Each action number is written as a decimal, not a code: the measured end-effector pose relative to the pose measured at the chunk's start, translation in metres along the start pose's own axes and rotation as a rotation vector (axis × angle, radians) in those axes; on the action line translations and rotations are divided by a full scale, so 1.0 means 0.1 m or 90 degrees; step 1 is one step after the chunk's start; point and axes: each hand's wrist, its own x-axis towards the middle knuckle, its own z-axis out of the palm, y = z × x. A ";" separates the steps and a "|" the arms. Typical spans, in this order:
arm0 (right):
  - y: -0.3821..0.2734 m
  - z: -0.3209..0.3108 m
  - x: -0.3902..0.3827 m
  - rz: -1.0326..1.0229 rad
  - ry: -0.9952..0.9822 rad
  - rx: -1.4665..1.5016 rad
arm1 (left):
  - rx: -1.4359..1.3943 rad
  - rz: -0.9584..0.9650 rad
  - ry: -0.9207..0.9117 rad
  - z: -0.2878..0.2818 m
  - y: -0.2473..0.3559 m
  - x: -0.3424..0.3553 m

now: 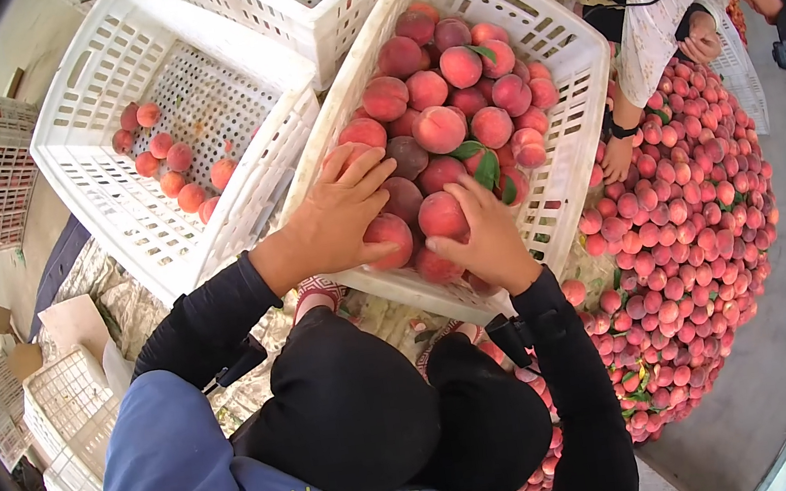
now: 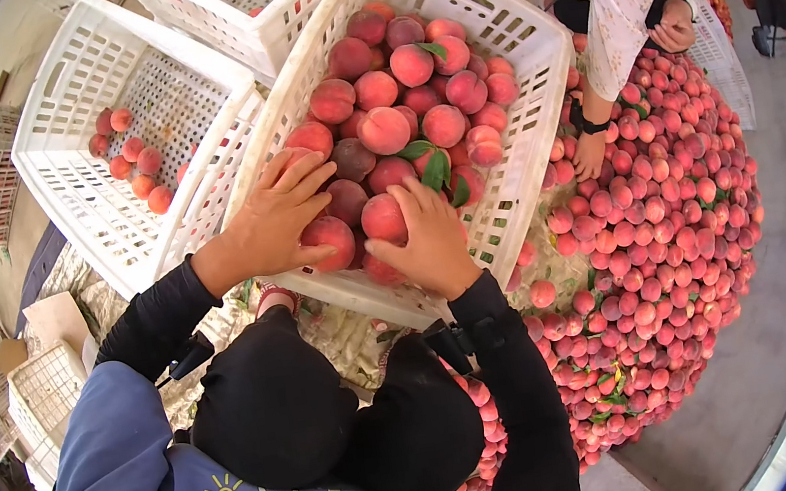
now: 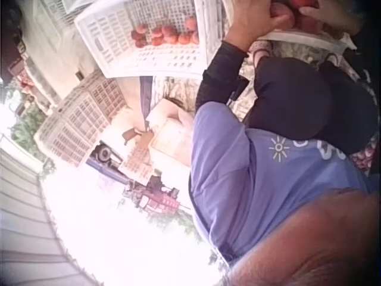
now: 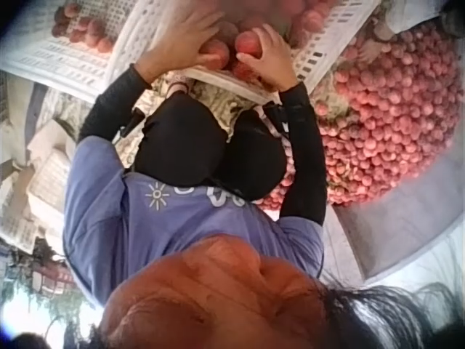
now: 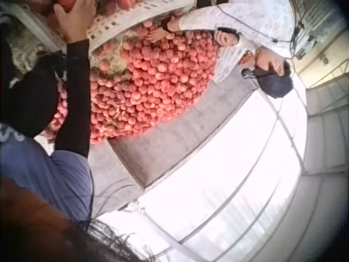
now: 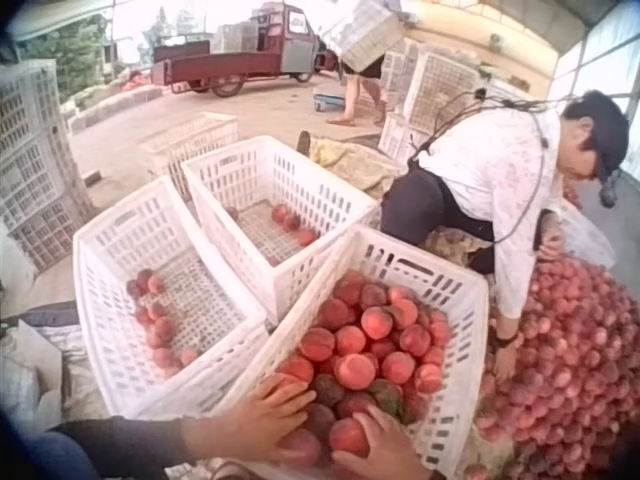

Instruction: Sorting and organizing peaches into plastic crates inside an agricultural storage building.

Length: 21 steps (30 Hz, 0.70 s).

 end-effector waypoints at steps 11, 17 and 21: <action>-0.08 0.23 0.61 -0.060 -0.118 -0.116 | -0.012 -0.027 0.011 -0.03 0.01 0.03; -0.16 0.39 0.33 0.100 -0.001 0.007 | -0.025 -0.022 0.038 -0.01 0.01 0.01; -0.15 0.28 0.40 0.126 -0.041 0.066 | -0.021 -0.026 0.024 -0.02 0.01 0.01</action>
